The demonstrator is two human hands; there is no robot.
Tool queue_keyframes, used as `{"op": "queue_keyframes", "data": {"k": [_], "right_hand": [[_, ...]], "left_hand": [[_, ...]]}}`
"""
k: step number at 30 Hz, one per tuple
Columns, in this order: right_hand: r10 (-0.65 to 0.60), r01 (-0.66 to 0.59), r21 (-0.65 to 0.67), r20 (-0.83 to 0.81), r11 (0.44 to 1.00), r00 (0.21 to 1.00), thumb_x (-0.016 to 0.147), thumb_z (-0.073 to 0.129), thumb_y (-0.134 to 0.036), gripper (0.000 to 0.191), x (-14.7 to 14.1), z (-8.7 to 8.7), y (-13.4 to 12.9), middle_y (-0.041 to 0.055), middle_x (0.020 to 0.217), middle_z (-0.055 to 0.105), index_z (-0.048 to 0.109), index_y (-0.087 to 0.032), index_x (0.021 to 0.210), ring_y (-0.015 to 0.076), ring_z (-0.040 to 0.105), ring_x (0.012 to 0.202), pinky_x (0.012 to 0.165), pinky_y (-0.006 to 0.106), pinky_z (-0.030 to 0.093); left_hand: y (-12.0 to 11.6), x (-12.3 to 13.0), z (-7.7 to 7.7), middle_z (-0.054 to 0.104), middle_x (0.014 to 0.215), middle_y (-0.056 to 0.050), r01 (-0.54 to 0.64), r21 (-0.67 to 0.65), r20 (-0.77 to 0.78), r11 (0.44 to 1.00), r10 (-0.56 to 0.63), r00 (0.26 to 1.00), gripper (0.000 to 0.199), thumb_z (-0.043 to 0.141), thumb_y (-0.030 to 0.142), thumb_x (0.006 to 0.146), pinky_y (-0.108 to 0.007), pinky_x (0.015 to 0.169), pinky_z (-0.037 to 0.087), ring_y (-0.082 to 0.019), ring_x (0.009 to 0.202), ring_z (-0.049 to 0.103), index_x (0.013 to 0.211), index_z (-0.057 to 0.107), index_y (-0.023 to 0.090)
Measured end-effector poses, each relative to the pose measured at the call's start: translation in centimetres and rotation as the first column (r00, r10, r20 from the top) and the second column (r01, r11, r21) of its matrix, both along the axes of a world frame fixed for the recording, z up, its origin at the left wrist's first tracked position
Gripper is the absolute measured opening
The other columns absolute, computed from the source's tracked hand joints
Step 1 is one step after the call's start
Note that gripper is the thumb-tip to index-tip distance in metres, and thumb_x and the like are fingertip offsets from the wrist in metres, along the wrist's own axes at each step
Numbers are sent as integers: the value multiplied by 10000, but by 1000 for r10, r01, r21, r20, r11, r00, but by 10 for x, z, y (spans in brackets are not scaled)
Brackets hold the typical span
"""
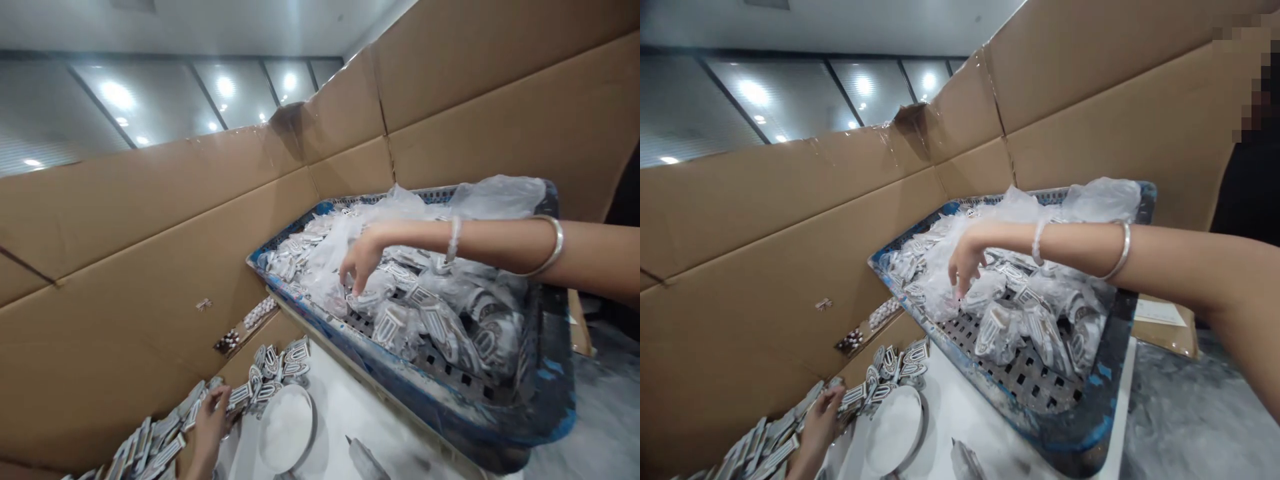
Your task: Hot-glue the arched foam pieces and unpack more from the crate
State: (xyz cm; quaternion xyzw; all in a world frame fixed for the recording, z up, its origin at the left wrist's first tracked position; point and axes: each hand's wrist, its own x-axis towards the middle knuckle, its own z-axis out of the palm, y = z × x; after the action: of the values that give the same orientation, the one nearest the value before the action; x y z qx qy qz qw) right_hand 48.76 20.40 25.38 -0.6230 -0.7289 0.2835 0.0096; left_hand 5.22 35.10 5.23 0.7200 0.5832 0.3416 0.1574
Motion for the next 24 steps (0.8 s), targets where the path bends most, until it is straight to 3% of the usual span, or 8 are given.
{"op": "queue_keyframes", "data": {"k": [3,8,11,14,18,20,22,24], "right_hand": [[-20,1,89,209,996,978,520,863,-206,240,-11,-15,-1,-42,513,515,636,-174,591,242,627,719,725,364,446],[56,-53,-21,293,998,954,425,919,-279,416,-21,-29,-3,-44,509,494,521,-179,491,218,591,656,651,349,459],[75,-66,-39,355,997,932,619,863,-276,333,-26,-40,-1,-49,587,533,553,-156,596,148,571,639,672,322,486],[78,-82,-5,369,997,926,849,682,-214,181,-23,-47,6,-30,719,601,591,-148,707,111,580,673,685,283,504],[56,-99,138,285,985,957,885,636,-221,108,1,-29,13,-16,785,614,622,-142,812,120,580,705,692,292,502],[21,-78,273,205,959,978,856,630,-153,27,18,-11,13,-5,817,612,634,-146,882,137,568,733,710,304,477],[-11,-33,414,102,910,995,832,586,-96,181,34,7,11,40,930,626,634,-144,1001,169,564,816,749,318,445],[-21,14,517,8,856,1000,836,556,-123,281,45,19,9,93,1077,612,601,-146,1112,206,552,926,801,327,419]], "left_hand": [[3,2,-11,691,826,-103,3,12,-45,1000,-3,999,417,458,636,668,-453,808,504,-359,887,655,745,556,238],[8,7,-15,683,702,-85,100,-23,-176,995,-102,979,247,445,474,686,-464,798,487,-359,808,662,648,565,262],[5,12,-15,679,668,-70,133,-46,-228,990,-141,964,215,426,427,702,-455,749,499,-347,750,673,646,556,266],[2,21,-7,683,797,-118,105,27,-260,994,-95,961,194,452,405,689,-504,830,477,-383,864,657,738,542,240],[-8,57,31,625,1063,-164,154,174,-264,973,-105,959,340,472,422,748,-499,987,403,-364,1095,562,983,538,185],[-23,89,62,596,1116,-132,231,252,-238,940,-171,956,350,463,435,814,-428,1003,409,-303,1120,543,1058,525,191],[-43,132,99,587,1105,-122,320,396,-116,861,-299,947,313,502,409,844,-410,961,435,-278,1070,557,1067,530,190],[-61,180,136,590,1110,-104,402,446,38,800,-466,884,260,552,377,851,-365,948,444,-244,1065,562,1048,540,206]]}}
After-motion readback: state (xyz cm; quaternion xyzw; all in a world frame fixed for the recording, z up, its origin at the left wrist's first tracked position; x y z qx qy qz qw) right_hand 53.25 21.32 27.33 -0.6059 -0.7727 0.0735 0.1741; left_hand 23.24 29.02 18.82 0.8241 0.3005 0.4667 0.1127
